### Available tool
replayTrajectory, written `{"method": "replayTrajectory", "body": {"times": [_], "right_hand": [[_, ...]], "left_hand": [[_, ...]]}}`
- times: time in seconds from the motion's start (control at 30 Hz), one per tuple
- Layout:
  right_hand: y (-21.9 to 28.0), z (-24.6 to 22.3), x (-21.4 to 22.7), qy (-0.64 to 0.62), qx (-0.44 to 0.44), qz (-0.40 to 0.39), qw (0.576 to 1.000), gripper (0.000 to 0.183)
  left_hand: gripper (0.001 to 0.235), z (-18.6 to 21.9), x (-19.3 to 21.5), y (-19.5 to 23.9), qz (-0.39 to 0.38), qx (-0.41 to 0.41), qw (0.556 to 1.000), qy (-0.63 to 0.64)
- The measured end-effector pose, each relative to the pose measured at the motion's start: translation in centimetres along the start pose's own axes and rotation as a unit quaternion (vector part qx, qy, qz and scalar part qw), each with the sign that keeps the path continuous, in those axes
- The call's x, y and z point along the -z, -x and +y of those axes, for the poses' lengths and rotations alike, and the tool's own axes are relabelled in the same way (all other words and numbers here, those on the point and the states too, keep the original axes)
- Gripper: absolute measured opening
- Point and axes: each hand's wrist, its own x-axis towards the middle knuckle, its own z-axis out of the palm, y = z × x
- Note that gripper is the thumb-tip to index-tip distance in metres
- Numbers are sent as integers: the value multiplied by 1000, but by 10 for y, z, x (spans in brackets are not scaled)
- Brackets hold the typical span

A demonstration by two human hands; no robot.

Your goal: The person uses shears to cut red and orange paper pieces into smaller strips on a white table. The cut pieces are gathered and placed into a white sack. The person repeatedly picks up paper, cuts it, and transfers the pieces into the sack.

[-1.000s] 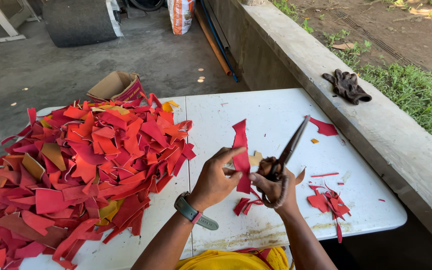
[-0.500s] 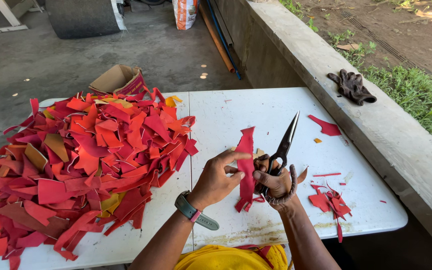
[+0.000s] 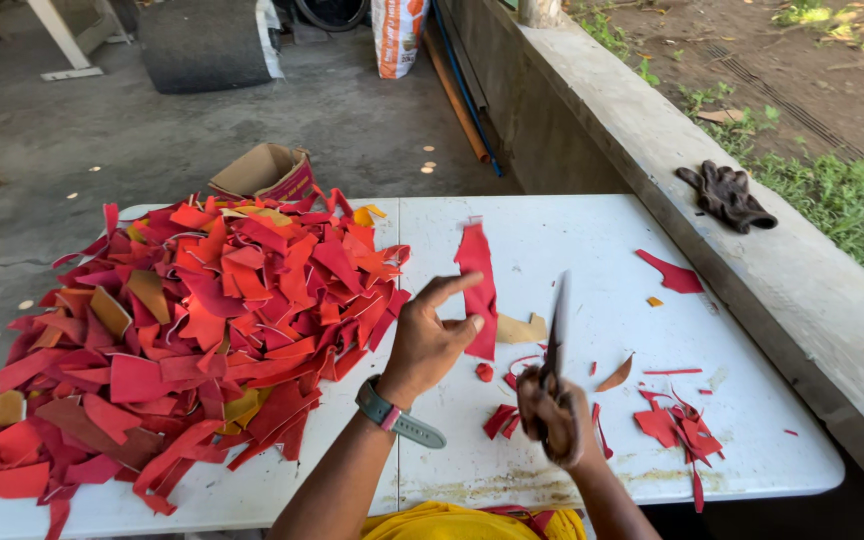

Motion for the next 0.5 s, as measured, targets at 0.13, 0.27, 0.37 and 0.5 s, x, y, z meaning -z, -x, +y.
{"method": "replayTrajectory", "body": {"times": [0.13,0.27,0.37,0.5], "right_hand": [[16,17,-12,45,-20,-115,992,19],[22,11,-25,129,9,-111,985,27],[25,0,-32,202,25,-97,974,31],[25,-4,-37,222,2,-85,971,30]], "left_hand": [[53,9,5,-10,24,-3,999,23],[52,16,3,-11,21,-7,1000,10],[53,17,4,-11,17,-31,999,-22],[55,12,3,-11,23,-37,997,-58]]}}
